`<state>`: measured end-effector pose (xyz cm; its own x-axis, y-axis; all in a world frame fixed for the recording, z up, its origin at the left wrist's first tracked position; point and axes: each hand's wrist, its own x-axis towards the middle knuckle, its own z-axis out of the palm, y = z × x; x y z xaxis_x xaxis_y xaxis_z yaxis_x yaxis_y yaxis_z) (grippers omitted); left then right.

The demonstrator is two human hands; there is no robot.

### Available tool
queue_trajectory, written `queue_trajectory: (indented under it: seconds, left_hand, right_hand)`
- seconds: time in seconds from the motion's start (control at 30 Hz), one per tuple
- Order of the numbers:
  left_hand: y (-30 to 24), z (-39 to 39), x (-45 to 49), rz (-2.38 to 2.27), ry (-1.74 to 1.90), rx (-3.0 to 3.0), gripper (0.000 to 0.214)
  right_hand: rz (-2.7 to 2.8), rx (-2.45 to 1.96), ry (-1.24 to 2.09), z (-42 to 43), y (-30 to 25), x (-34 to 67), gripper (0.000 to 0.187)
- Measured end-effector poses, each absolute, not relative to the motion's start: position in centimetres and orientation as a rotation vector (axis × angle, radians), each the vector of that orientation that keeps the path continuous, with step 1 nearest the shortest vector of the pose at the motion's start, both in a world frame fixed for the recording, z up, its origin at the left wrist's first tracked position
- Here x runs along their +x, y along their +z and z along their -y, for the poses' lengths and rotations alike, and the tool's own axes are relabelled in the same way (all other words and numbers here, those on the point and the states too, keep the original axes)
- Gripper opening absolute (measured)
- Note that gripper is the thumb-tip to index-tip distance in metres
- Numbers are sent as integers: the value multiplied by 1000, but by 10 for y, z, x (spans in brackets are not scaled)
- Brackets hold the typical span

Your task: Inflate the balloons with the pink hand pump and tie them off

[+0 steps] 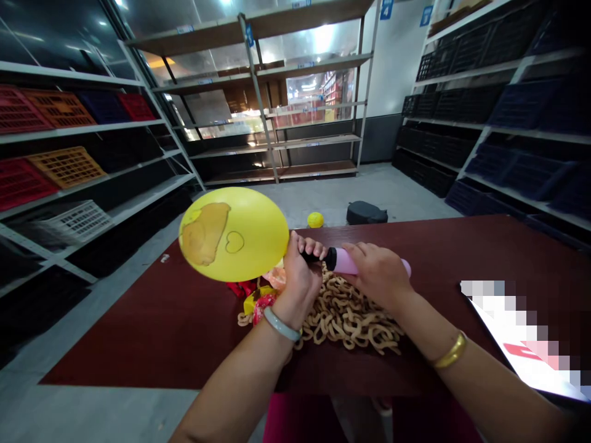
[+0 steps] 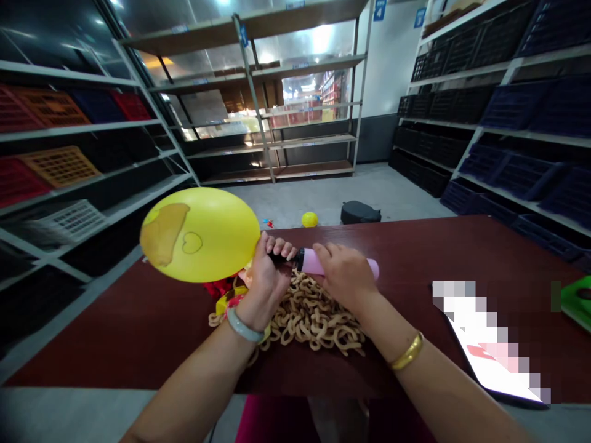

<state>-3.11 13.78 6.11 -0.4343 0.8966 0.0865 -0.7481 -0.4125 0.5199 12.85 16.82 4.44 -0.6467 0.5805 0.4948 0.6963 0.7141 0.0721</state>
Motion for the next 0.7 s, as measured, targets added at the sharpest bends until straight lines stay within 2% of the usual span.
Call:
queue_trajectory:
  seconds: [0.17, 0.47, 0.6, 0.7]
  left_hand:
    - [58, -137, -32, -535, 1956, 435, 39]
    - [62, -138, -51, -662, 1985, 488, 39]
    - [65, -142, -79, -716, 2156, 451, 35]
    - [63, -145, -94, -720, 2136, 403, 31]
  right_hand:
    - [2504, -962, -323, -164, 44, 122, 64]
    - [2521, -944, -257, -171, 44, 128, 58]
    - [2486, -1133, -290, -192, 38, 145, 61]
    - [2438, -1395, -271, -209, 31, 158, 63]
